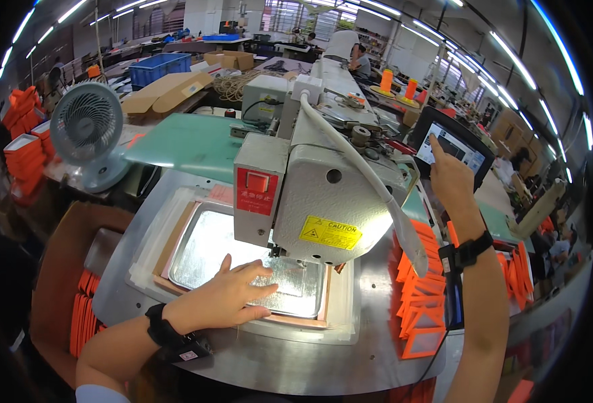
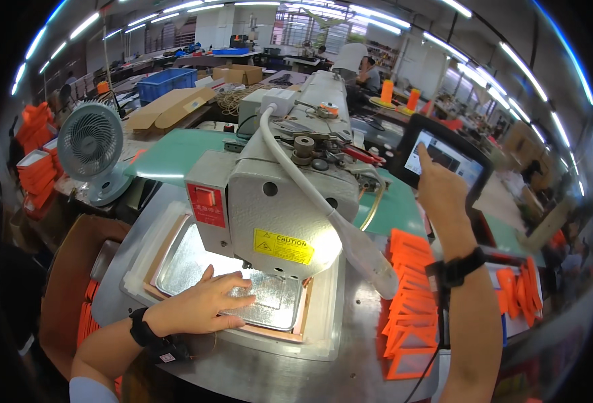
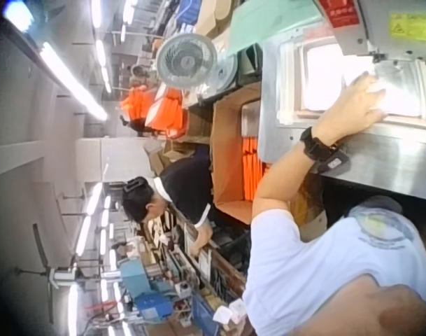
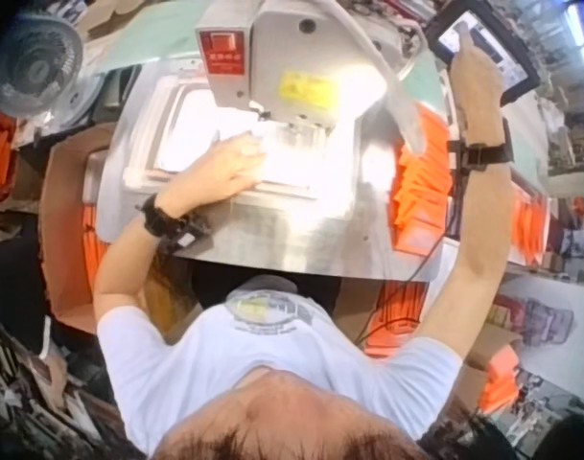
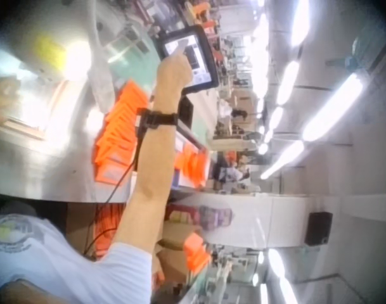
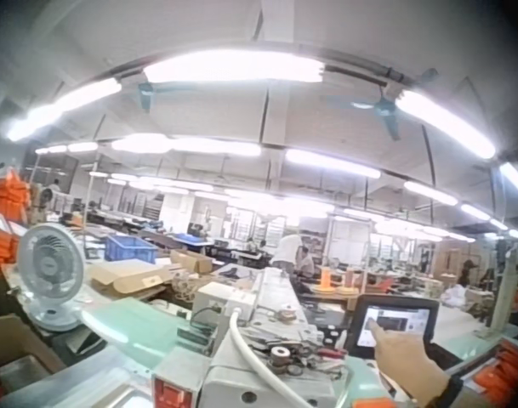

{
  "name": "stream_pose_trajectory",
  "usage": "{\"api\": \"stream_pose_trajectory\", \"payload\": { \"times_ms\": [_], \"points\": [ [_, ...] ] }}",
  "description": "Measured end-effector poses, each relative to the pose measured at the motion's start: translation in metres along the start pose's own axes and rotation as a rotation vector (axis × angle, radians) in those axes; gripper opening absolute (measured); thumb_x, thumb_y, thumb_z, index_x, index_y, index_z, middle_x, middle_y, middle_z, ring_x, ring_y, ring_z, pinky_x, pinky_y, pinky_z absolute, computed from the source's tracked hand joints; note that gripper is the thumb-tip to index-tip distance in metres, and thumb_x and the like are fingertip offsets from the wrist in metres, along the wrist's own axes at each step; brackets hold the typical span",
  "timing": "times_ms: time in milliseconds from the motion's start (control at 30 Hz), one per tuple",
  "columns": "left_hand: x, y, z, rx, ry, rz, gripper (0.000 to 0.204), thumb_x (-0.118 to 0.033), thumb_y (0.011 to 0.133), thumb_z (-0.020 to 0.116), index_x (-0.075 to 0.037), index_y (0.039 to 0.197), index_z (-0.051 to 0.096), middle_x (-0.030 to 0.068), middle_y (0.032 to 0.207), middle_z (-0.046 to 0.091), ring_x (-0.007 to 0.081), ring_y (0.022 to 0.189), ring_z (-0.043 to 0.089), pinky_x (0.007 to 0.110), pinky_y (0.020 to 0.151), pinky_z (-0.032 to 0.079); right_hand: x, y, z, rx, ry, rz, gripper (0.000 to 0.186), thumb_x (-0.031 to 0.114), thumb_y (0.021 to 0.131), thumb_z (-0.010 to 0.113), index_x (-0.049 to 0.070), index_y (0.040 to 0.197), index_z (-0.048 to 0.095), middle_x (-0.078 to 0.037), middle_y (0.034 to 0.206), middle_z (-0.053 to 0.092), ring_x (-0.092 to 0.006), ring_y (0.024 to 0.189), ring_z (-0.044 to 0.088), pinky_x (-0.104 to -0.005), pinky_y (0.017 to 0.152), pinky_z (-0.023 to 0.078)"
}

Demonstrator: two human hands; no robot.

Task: Operating an industrial sewing machine to assemble orange fabric or leather medical kit pouches.

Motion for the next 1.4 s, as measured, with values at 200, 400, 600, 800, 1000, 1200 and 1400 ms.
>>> {"api": "stream_pose_trajectory", "payload": {
  "times_ms": [200, 400, 600, 800, 1000, 1200, 1400],
  "points": [
    [0.011, 0.011, -0.004, -0.081, 0.035, 0.019, 0.046, -0.037, 0.092, 0.068, -0.009, 0.128, 0.066, 0.0178, 0.139, 0.052, 0.0347, 0.135, 0.046, 0.069, 0.108, 0.027, 0.002, -0.001, 0.000, -0.003, 0.014, 0.003, 0.068, 0.011, 0.089, 0.061, 0.020, 0.153, 0.038, -0.014, 0.090, 0.070, -0.0347, 0.081, 0.069, -0.0476, 0.071, 0.054],
    [0.022, 0.025, -0.010, -0.097, -0.030, 0.019, 0.044, -0.034, 0.092, 0.068, -0.006, 0.126, 0.067, 0.0208, 0.134, 0.056, 0.0375, 0.126, 0.053, 0.058, 0.108, 0.034, 0.002, -0.001, -0.003, -0.025, -0.014, -0.007, 0.066, 0.011, 0.088, 0.060, 0.018, 0.151, 0.042, -0.013, 0.088, 0.070, -0.0334, 0.077, 0.069, -0.0461, 0.068, 0.054],
    [0.035, 0.034, -0.015, -0.144, -0.123, -0.006, 0.043, -0.033, 0.090, 0.070, -0.004, 0.123, 0.069, 0.0242, 0.113, 0.067, 0.0407, 0.105, 0.063, 0.045, 0.095, 0.048, 0.009, -0.002, -0.006, -0.044, 0.048, -0.020, 0.063, 0.011, 0.090, 0.061, 0.014, 0.150, 0.043, -0.016, 0.089, 0.070, -0.0347, 0.081, 0.069, -0.0470, 0.071, 0.054],
    [0.028, 0.039, -0.019, -0.146, -0.110, -0.016, 0.042, -0.032, 0.089, 0.072, -0.003, 0.119, 0.070, 0.0249, 0.109, 0.068, 0.0415, 0.101, 0.065, 0.042, 0.089, 0.052, 0.011, -0.019, -0.013, -0.276, 0.014, -0.173, 0.044, 0.012, 0.085, 0.059, 0.012, 0.129, 0.064, -0.007, 0.078, 0.069, -0.0277, 0.065, 0.068, -0.0422, 0.058, 0.053],
    [0.030, 0.036, -0.020, -0.155, -0.156, -0.023, 0.043, -0.033, 0.088, 0.072, -0.002, 0.118, 0.071, 0.0249, 0.111, 0.068, 0.0407, 0.103, 0.065, 0.042, 0.089, 0.052, 0.013, -0.022, -0.001, -0.272, 0.022, -0.202, 0.048, 0.011, 0.082, 0.060, 0.010, 0.130, 0.063, -0.007, 0.074, 0.068, -0.0271, 0.062, 0.068, -0.0420, 0.056, 0.052],
    [0.036, 0.036, -0.016, -0.164, -0.145, -0.017, 0.045, -0.034, 0.087, 0.071, -0.002, 0.119, 0.070, 0.0266, 0.109, 0.068, 0.0409, 0.099, 0.067, 0.042, 0.087, 0.052, 0.014, -0.025, 0.004, -0.188, 0.023, -0.222, 0.052, 0.012, 0.080, 0.070, 0.011, 0.131, 0.061, -0.008, 0.078, 0.068, -0.0274, 0.067, 0.068, -0.0411, 0.058, 0.051],
    [0.036, 0.037, -0.016, -0.152, -0.151, -0.009, 0.045, -0.034, 0.087, 0.072, -0.002, 0.119, 0.071, 0.0271, 0.105, 0.069, 0.0414, 0.095, 0.068, 0.042, 0.085, 0.053, 0.013, -0.022, 0.001, -0.225, 0.001, -0.189, 0.051, 0.012, 0.080, 0.068, 0.010, 0.131, 0.061, -0.006, 0.076, 0.068, -0.0262, 0.066, 0.068, -0.0398, 0.057, 0.051]
  ]
}}
Point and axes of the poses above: each hand's wrist, its own y-axis towards the middle knuckle, its own z-axis out of the palm, x = y × z, the point moved 7 cm from there along y, towards the middle knuckle
